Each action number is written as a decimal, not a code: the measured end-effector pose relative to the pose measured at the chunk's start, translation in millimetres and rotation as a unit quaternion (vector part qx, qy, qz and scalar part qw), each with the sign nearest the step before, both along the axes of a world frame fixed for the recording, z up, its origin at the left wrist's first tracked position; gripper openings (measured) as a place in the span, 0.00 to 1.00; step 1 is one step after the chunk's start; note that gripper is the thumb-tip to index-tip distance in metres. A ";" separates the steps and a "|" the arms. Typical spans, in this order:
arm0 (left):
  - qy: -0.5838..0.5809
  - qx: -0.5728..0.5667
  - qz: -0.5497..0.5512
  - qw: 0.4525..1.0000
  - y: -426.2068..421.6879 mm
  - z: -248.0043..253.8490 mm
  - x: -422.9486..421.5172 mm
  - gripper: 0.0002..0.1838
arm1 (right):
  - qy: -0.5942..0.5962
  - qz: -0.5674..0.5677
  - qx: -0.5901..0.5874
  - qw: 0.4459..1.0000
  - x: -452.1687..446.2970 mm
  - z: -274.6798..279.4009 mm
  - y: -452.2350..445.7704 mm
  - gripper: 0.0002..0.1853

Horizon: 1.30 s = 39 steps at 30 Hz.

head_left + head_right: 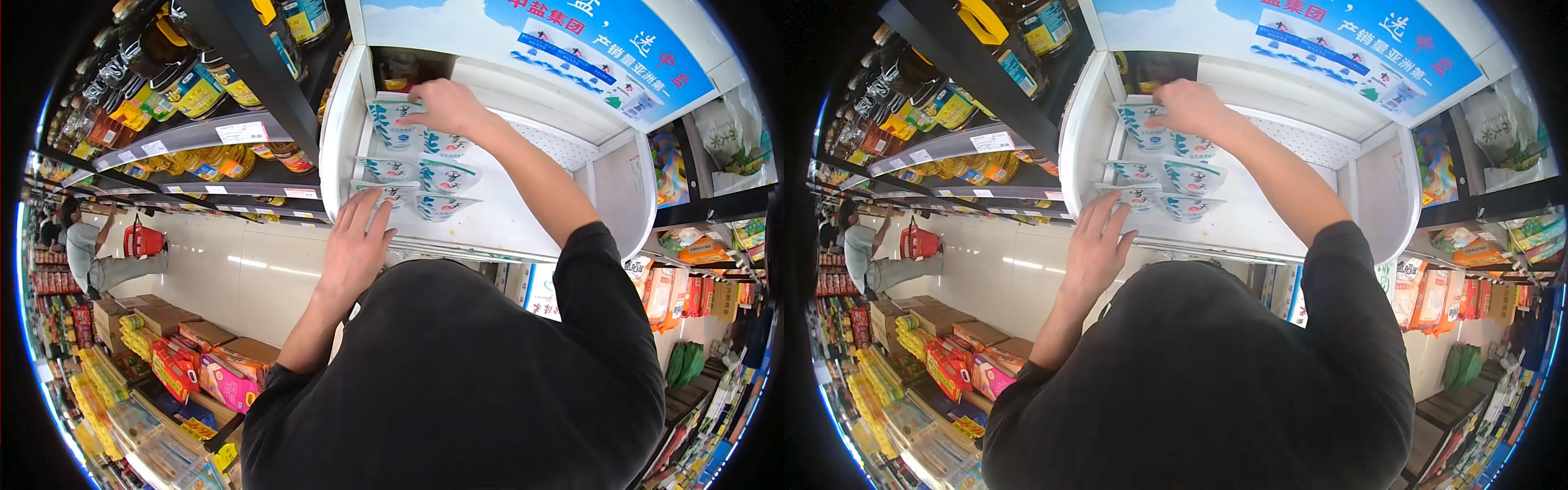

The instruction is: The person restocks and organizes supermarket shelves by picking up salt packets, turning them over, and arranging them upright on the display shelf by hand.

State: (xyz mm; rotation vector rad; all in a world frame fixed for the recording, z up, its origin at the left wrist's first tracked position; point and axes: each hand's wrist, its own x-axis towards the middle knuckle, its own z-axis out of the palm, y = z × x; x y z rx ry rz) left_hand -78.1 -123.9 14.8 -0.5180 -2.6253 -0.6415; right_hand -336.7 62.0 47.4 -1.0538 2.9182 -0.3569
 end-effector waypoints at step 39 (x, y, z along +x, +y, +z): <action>0.021 -0.014 -0.008 1.000 1.6 -14.1 -12.3 0.25 | -0.144 -0.011 -0.056 0.988 19.0 -16.2 66.5 0.25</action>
